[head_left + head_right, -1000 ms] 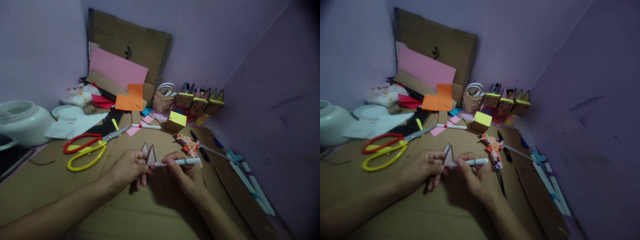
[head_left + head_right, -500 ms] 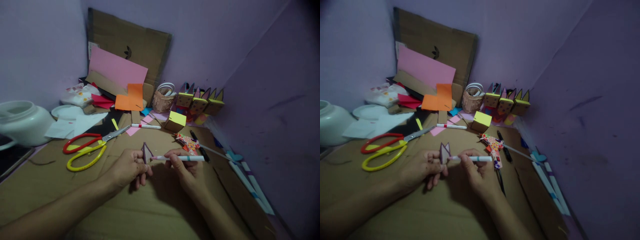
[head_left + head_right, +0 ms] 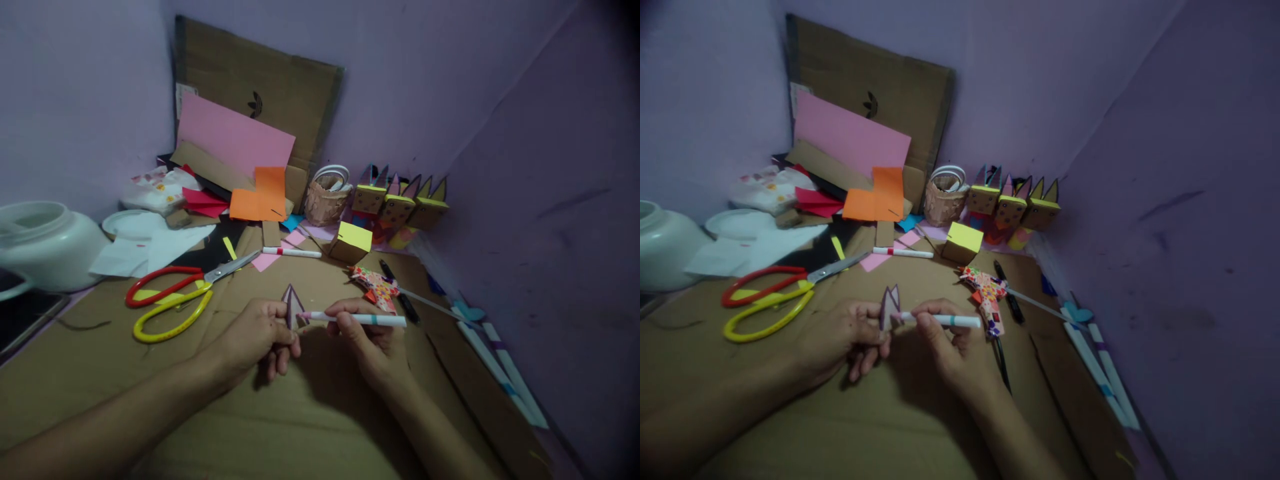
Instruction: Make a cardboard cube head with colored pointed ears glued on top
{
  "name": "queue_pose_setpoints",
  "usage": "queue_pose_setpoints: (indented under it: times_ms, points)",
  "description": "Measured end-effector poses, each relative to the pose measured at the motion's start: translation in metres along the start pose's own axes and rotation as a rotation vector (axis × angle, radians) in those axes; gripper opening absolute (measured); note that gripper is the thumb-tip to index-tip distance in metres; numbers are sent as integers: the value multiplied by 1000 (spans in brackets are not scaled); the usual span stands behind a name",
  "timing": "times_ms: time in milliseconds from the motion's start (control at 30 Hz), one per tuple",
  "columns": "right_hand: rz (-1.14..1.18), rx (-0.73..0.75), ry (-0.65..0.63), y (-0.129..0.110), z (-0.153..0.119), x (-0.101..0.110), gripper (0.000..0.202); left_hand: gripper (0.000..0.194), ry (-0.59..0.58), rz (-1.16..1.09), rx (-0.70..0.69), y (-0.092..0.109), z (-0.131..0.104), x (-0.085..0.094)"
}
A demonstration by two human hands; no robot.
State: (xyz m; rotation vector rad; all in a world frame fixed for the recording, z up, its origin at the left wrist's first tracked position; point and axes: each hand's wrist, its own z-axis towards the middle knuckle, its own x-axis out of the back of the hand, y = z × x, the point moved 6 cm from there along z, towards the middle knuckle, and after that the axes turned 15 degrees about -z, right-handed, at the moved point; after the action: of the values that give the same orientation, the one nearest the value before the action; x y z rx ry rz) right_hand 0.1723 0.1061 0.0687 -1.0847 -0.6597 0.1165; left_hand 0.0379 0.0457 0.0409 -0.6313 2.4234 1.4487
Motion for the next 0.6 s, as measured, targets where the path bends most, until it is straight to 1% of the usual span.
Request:
queue_pose_setpoints:
  times_ms: [200,400,500,600]
  points:
    - [-38,-12,-73,-3,0,-3,23,11,0,24,30,0,-1,0]
    - [-9,-40,-80,-2,0,-3,26,8,-7,19,43,1,-1,-1]
    - [36,-57,-52,0,0,-1,28,8,-6,32,47,1,-1,0]
    - [13,-35,6,1,1,1,26,11,-20,29,68,-2,-1,0]
